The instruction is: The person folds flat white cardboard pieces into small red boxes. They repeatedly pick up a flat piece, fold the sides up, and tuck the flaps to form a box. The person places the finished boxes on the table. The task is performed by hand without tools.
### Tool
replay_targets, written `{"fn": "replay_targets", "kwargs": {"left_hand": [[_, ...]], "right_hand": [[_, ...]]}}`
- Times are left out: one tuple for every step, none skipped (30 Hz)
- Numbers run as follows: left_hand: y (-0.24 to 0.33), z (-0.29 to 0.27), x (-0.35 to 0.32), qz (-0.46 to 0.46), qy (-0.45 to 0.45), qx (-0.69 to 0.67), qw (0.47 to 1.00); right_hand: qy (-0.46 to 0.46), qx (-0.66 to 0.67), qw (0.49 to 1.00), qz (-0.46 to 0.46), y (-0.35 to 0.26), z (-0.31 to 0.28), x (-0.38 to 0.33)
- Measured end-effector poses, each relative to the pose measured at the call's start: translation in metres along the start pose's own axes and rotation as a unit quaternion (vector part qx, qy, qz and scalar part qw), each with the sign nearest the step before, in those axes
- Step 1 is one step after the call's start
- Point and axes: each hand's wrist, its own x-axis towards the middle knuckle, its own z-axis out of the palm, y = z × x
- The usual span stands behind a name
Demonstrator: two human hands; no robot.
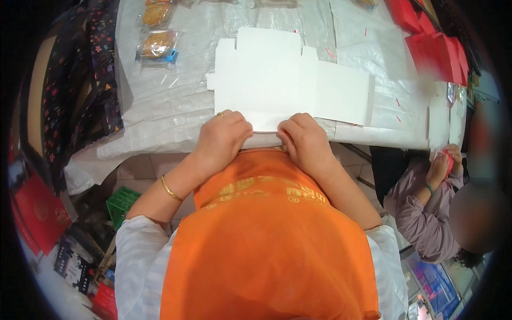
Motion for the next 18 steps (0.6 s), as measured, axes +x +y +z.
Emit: {"fn": "replay_targets", "kwargs": {"left_hand": [[0.001, -0.003, 0.004, -0.032, -0.014, -0.008, 0.999], [0.003, -0.005, 0.007, -0.064, -0.027, -0.016, 0.997], [0.004, -0.006, 0.010, -0.086, -0.040, -0.016, 0.995], [0.005, -0.007, 0.013, -0.110, -0.052, -0.015, 0.993], [0.006, -0.007, 0.016, -0.134, -0.063, -0.014, 0.989], [0.008, -0.008, 0.018, -0.142, -0.070, -0.010, 0.987], [0.010, -0.008, 0.021, -0.149, -0.077, -0.007, 0.986], [0.011, -0.009, 0.023, -0.157, -0.085, -0.004, 0.984], [0.011, -0.009, 0.025, -0.162, -0.096, 0.000, 0.982], [0.011, -0.009, 0.028, -0.166, -0.104, 0.005, 0.981], [0.010, -0.009, 0.030, -0.170, -0.113, 0.010, 0.979], [0.008, -0.008, 0.029, -0.171, -0.128, 0.008, 0.977], [0.006, -0.010, 0.032, -0.166, -0.136, 0.013, 0.977], [0.006, -0.010, 0.034, -0.160, -0.145, 0.017, 0.976], [0.006, -0.010, 0.034, -0.164, -0.155, 0.023, 0.974], [0.007, -0.009, 0.036, -0.167, -0.163, 0.032, 0.972], [0.007, -0.010, 0.037, -0.170, -0.173, 0.041, 0.969], [0.008, -0.013, 0.040, -0.179, -0.176, 0.046, 0.967]], "right_hand": [[-0.021, 0.006, 0.999, 0.030, -0.002, -0.003, 0.004], [-0.048, 0.007, 0.997, 0.058, -0.002, -0.005, 0.009], [-0.074, 0.007, 0.994, 0.085, -0.003, -0.008, 0.014], [-0.102, 0.007, 0.988, 0.111, -0.004, -0.011, 0.020], [-0.118, 0.013, 0.985, 0.128, -0.005, -0.014, 0.024], [-0.133, 0.018, 0.980, 0.145, -0.007, -0.017, 0.029], [-0.147, 0.024, 0.975, 0.163, -0.008, -0.019, 0.032], [-0.152, 0.013, 0.975, 0.163, -0.008, -0.019, 0.034], [-0.158, 0.003, 0.974, 0.163, -0.007, -0.018, 0.037], [-0.161, -0.008, 0.974, 0.160, -0.007, -0.018, 0.038], [-0.172, -0.012, 0.971, 0.168, -0.008, -0.017, 0.039], [-0.182, -0.016, 0.967, 0.177, -0.008, -0.015, 0.038], [-0.184, -0.023, 0.966, 0.180, -0.008, -0.017, 0.041], [-0.198, -0.027, 0.963, 0.183, -0.009, -0.018, 0.043], [-0.211, -0.030, 0.959, 0.188, -0.009, -0.018, 0.044], [-0.221, -0.033, 0.956, 0.192, -0.009, -0.019, 0.046], [-0.234, -0.038, 0.952, 0.195, -0.011, -0.022, 0.050], [-0.248, -0.043, 0.947, 0.199, -0.012, -0.024, 0.054]]}}
